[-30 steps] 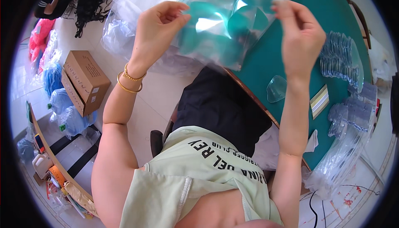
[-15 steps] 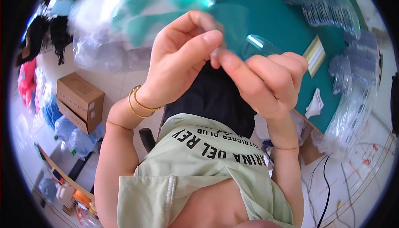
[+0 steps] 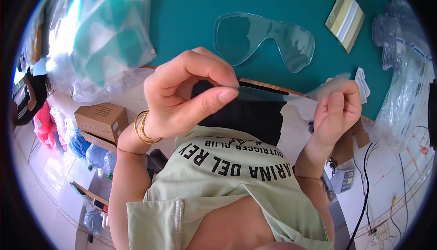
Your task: Cleaning and inspecting plastic lenses at a production workstation.
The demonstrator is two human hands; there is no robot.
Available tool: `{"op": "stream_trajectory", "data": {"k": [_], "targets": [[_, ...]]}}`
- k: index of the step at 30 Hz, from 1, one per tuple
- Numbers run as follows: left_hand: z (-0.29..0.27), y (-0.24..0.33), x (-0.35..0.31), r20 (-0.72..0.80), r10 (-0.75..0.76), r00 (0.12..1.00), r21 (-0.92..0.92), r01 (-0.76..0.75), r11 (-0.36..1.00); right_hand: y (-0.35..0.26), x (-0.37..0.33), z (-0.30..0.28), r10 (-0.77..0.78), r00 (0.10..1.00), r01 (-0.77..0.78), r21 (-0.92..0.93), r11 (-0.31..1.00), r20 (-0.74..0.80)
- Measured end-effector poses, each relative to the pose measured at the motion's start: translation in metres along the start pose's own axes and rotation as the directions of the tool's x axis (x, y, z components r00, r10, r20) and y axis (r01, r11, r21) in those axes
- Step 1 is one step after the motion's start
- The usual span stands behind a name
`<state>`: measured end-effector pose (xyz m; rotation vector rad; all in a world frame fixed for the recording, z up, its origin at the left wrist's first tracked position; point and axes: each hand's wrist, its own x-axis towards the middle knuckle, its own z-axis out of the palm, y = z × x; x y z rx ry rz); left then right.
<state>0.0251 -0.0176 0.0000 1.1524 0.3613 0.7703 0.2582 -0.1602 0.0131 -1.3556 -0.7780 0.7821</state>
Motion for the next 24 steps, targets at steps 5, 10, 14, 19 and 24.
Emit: {"op": "stream_trajectory", "data": {"k": [5, 10, 14, 19, 24], "targets": [[0.003, -0.001, 0.020, -0.113, 0.107, 0.988, 0.493, -0.038, 0.869, -0.005, 0.015, -0.002, 0.123, 0.989, -0.141, -0.250, 0.958, -0.087], [0.015, -0.003, 0.028, -0.411, 0.019, 0.911, 0.574, 0.243, 0.782, -0.005, 0.023, 0.008, 0.251, 0.961, -0.276, -0.331, 0.902, -0.116], [0.014, -0.008, 0.028, -0.390, 0.092, 0.916, 0.646, 0.201, 0.736, -0.005, 0.026, 0.011, 0.264, 0.960, -0.281, -0.361, 0.889, -0.096], [0.014, -0.012, 0.032, -0.399, 0.079, 0.913, 0.640, 0.216, 0.737, -0.004, 0.027, 0.010, 0.278, 0.955, -0.298, -0.361, 0.884, -0.108], [0.014, -0.013, 0.032, -0.411, 0.085, 0.908, 0.630, 0.216, 0.746, -0.003, 0.027, 0.012, 0.276, 0.954, -0.299, -0.367, 0.881, -0.116]]}}
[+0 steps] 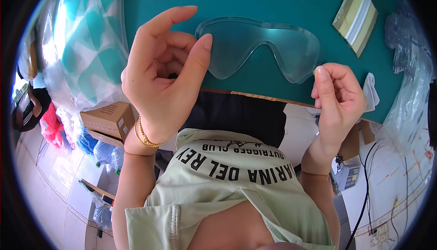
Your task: Cleaning and inspecting plastic lenses at a production workstation.
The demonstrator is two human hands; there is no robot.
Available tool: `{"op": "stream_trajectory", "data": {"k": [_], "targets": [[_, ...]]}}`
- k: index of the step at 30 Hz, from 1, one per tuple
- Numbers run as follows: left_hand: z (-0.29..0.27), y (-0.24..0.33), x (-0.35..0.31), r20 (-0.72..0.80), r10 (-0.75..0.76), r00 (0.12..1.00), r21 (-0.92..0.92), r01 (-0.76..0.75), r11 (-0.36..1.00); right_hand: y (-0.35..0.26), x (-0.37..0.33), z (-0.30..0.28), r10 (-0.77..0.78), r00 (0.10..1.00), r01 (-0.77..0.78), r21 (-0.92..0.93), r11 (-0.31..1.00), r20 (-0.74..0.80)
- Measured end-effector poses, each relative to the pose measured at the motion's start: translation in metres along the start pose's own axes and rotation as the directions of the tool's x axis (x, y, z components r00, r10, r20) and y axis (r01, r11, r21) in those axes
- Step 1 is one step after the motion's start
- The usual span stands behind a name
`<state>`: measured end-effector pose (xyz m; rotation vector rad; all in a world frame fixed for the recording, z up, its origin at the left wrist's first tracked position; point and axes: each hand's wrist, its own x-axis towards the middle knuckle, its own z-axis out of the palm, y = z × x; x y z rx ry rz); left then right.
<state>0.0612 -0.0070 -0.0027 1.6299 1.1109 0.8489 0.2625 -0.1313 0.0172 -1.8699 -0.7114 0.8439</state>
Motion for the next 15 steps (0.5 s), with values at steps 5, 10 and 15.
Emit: {"op": "stream_trajectory", "data": {"k": [5, 10, 15], "targets": [[0.0009, -0.0008, 0.0000, -0.011, 0.002, 1.000, 0.002, -0.002, 1.000, 0.0011, -0.0012, 0.0002, -0.013, 1.000, 0.012, -0.027, 1.000, -0.004], [0.0018, -0.0008, 0.0005, -0.019, 0.002, 1.000, 0.008, -0.002, 1.000, 0.0017, -0.0013, -0.0011, -0.011, 1.000, 0.011, -0.021, 1.000, -0.002], [0.0023, -0.0004, 0.0010, -0.024, 0.007, 1.000, 0.023, -0.006, 1.000, 0.0018, -0.0007, -0.0008, 0.001, 1.000, -0.001, -0.007, 1.000, -0.002]]}}
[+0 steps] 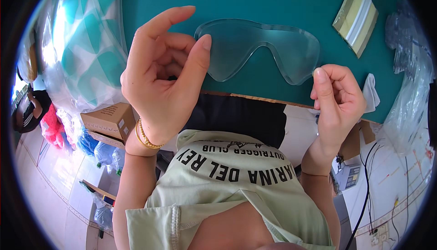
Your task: Cleaning and inspecting plastic lenses at a production workstation.
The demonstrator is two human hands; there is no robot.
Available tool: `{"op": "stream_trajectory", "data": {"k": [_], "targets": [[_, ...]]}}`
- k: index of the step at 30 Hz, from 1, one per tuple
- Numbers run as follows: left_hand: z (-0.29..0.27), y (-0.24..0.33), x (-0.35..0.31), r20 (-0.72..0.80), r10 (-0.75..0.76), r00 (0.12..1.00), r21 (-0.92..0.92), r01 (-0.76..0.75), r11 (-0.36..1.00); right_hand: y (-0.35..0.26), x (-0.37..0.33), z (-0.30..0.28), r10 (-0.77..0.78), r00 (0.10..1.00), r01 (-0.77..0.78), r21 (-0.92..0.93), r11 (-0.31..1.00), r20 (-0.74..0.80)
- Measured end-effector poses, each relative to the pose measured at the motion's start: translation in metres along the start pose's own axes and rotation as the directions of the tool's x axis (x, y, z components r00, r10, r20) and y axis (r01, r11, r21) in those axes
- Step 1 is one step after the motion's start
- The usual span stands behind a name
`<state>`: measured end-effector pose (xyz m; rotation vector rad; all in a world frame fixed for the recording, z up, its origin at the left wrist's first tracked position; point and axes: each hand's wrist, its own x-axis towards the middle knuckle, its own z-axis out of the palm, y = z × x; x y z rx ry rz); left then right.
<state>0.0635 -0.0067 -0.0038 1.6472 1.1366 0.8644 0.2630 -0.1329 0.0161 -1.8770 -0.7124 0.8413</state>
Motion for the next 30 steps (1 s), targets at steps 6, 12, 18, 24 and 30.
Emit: {"op": "stream_trajectory", "data": {"k": [6, 12, 18, 24, 30], "targets": [[0.000, 0.002, 0.001, 0.002, -0.013, 1.000, 0.013, 0.013, 1.000, -0.001, 0.001, 0.000, -0.003, 1.000, 0.003, -0.022, 1.000, 0.013], [0.002, 0.002, 0.001, 0.010, 0.009, 1.000, 0.028, -0.010, 1.000, -0.010, 0.000, 0.002, 0.048, 0.999, -0.047, -0.127, 0.991, 0.007], [0.001, 0.004, 0.000, 0.017, -0.053, 0.998, 0.067, 0.051, 0.996, -0.003, 0.041, -0.025, -0.209, 0.938, 0.083, -0.409, 0.909, -0.275], [0.001, 0.004, 0.000, 0.021, -0.010, 1.000, 0.053, 0.009, 0.999, -0.004, 0.081, -0.041, -0.301, 0.920, 0.017, -0.745, 0.667, -0.249], [0.002, -0.002, 0.002, 0.016, 0.002, 1.000, 0.042, -0.002, 0.999, -0.031, 0.050, -0.033, -0.158, 0.980, 0.137, -0.164, 0.977, -0.121]]}}
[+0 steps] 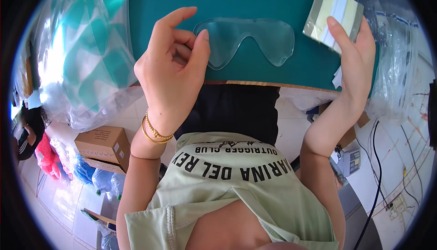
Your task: Cleaning and inspecting plastic lenses at a production workstation.
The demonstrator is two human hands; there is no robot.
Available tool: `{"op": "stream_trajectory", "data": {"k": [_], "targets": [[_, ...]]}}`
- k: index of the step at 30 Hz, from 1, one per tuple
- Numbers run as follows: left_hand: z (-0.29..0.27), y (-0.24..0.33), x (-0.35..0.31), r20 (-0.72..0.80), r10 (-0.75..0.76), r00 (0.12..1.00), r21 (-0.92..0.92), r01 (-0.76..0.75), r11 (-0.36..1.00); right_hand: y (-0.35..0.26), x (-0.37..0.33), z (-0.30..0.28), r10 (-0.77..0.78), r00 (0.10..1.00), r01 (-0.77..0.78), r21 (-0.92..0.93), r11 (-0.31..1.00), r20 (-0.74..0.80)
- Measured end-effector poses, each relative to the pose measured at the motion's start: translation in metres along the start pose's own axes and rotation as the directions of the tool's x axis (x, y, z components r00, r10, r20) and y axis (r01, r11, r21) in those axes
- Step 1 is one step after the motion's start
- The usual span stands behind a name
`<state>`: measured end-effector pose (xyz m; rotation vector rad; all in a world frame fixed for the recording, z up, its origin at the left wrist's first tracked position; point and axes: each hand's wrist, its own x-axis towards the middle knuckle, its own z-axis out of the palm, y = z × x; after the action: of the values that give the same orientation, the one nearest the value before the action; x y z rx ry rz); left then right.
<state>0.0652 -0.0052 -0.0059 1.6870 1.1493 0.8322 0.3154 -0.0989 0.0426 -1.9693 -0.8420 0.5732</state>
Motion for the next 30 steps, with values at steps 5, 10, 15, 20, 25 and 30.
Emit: {"op": "stream_trajectory", "data": {"k": [5, 10, 15, 20, 25, 30], "targets": [[-0.003, -0.002, -0.001, -0.022, 0.032, 0.999, 0.017, -0.032, 0.999, -0.018, -0.037, 0.036, -0.221, 0.958, 0.232, -0.041, 0.972, 0.181], [-0.003, -0.001, -0.001, -0.017, 0.022, 1.000, 0.016, -0.021, 1.000, -0.041, -0.037, 0.039, -0.055, 0.955, 0.200, -0.497, 0.844, 0.290], [-0.003, 0.003, -0.001, -0.017, -0.004, 1.000, 0.018, 0.004, 1.000, -0.032, -0.026, 0.022, -0.139, 0.961, 0.247, -0.527, 0.813, 0.237], [-0.004, 0.003, -0.001, -0.017, 0.004, 1.000, 0.025, -0.003, 1.000, -0.015, -0.019, -0.001, -0.154, 0.980, 0.196, -0.485, 0.853, 0.124], [-0.004, 0.004, -0.001, -0.023, -0.009, 1.000, 0.034, 0.010, 0.999, -0.021, -0.027, 0.014, -0.118, 0.985, 0.125, -0.046, 0.991, 0.126], [-0.003, 0.001, -0.001, -0.015, 0.015, 1.000, 0.038, -0.014, 0.999, -0.029, -0.031, 0.060, -0.182, 0.964, 0.173, 0.064, 0.983, 0.196]]}}
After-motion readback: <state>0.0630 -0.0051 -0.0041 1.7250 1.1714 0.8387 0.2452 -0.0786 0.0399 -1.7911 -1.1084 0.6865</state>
